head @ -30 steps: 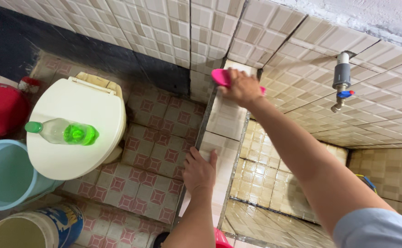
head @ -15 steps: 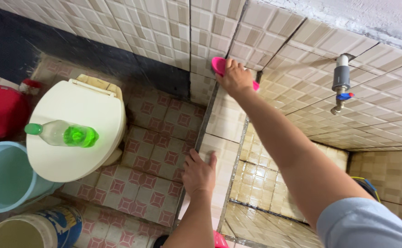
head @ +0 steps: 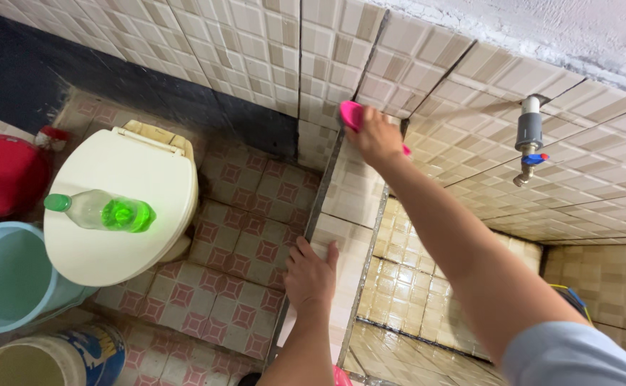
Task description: The person scrubs a tiled ledge and floor in a bathroom using a pink brush and water from a pink scoop. They repeatedly wet the brush and scrub the grout lines and tile surfaces, moving around the ledge and floor area.
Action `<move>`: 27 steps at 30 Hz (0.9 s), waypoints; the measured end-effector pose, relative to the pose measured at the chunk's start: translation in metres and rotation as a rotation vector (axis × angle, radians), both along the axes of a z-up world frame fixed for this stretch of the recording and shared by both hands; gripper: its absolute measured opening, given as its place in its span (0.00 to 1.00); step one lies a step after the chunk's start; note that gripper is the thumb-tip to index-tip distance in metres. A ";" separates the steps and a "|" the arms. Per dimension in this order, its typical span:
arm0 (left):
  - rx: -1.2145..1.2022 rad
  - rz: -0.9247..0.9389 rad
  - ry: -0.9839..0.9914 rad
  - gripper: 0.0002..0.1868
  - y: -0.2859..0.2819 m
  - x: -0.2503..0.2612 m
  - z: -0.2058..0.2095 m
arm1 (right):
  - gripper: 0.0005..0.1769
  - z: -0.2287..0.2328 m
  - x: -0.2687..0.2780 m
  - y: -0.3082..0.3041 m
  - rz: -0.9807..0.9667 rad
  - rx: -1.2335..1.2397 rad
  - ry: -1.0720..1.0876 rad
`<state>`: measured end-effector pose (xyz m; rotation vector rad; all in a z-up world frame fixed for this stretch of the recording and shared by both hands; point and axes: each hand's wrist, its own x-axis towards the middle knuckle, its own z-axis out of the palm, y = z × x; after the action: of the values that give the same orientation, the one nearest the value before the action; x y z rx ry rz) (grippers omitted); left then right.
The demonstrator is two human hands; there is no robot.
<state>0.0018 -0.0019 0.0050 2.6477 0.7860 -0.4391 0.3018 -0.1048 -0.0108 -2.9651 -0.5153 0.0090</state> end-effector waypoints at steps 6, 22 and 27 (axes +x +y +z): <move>0.001 0.007 0.003 0.45 -0.001 0.000 -0.003 | 0.39 0.002 0.012 -0.004 -0.133 -0.079 0.102; -0.097 0.014 0.021 0.44 0.003 -0.001 0.009 | 0.47 -0.052 -0.212 -0.185 -0.531 0.098 0.477; -0.138 0.014 -0.055 0.42 0.005 -0.004 0.009 | 0.52 -0.042 -0.299 -0.218 -0.757 0.385 0.604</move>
<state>-0.0024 0.0035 0.0141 2.5134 0.7303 -0.4003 0.0026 -0.3232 -0.0524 -2.4070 0.6029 0.6173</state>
